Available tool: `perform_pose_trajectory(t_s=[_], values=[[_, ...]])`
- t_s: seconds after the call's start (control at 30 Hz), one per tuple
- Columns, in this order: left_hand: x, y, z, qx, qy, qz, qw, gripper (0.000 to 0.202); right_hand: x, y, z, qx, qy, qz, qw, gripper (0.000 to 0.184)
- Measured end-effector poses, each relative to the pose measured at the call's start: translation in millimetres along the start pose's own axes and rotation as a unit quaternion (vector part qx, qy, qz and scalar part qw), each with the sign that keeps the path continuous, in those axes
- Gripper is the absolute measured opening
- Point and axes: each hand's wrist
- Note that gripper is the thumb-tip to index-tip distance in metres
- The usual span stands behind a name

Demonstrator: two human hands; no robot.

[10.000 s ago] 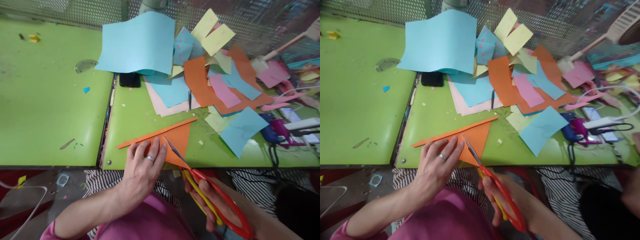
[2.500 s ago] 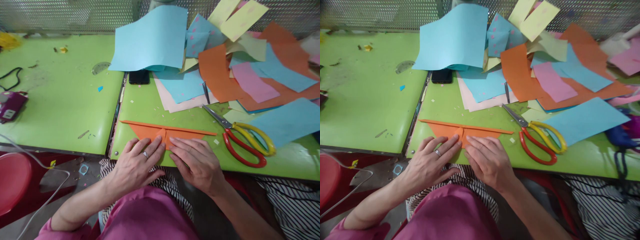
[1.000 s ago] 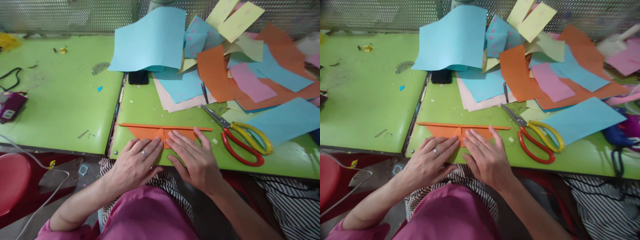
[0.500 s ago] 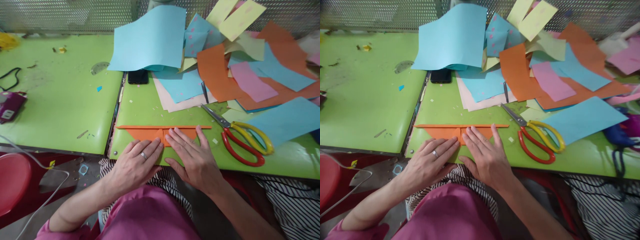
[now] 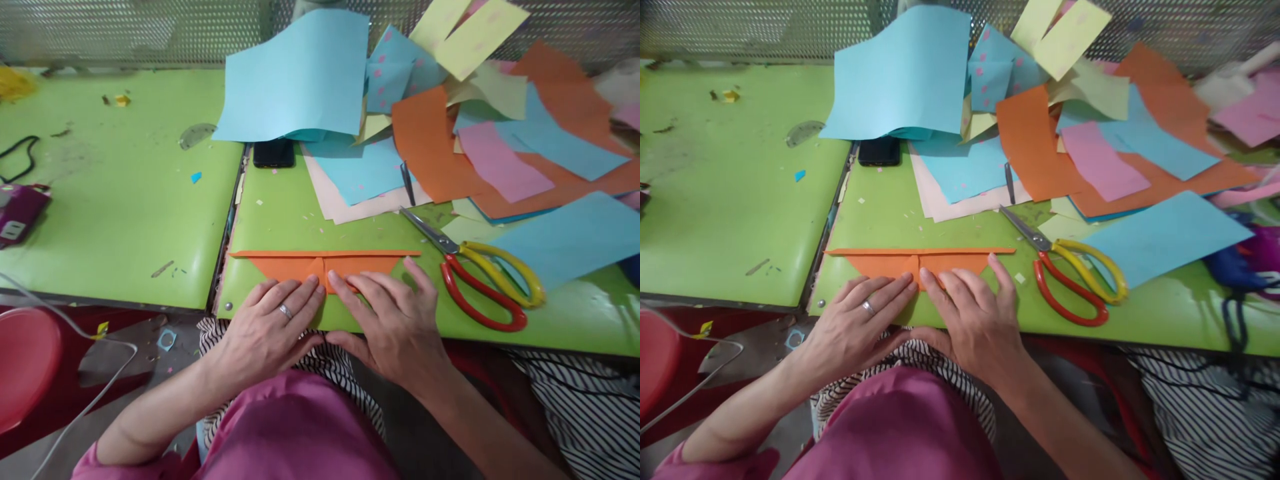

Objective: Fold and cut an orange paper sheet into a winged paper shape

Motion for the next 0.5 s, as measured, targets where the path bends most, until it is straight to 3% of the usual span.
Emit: perform_pose_trajectory(t_s=[0.17,0.5], values=[[-2.3,2.0,-0.9,-0.004,-0.011,0.001,1.0,0.051,-6.0,-0.6,-2.1,0.035,0.018,0.009,0.999,0.041],[-1.4,5.8,0.0,0.034,-0.012,-0.009,0.999,0.046,-9.2,-3.2,1.1,0.049,0.023,0.021,0.998,0.046]])
Point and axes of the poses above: each hand's wrist, its own x-axis towards the middle knuckle, its own z-axis out of the palm, y = z × x, and after that the axes turned 6 degrees about x, right-handed
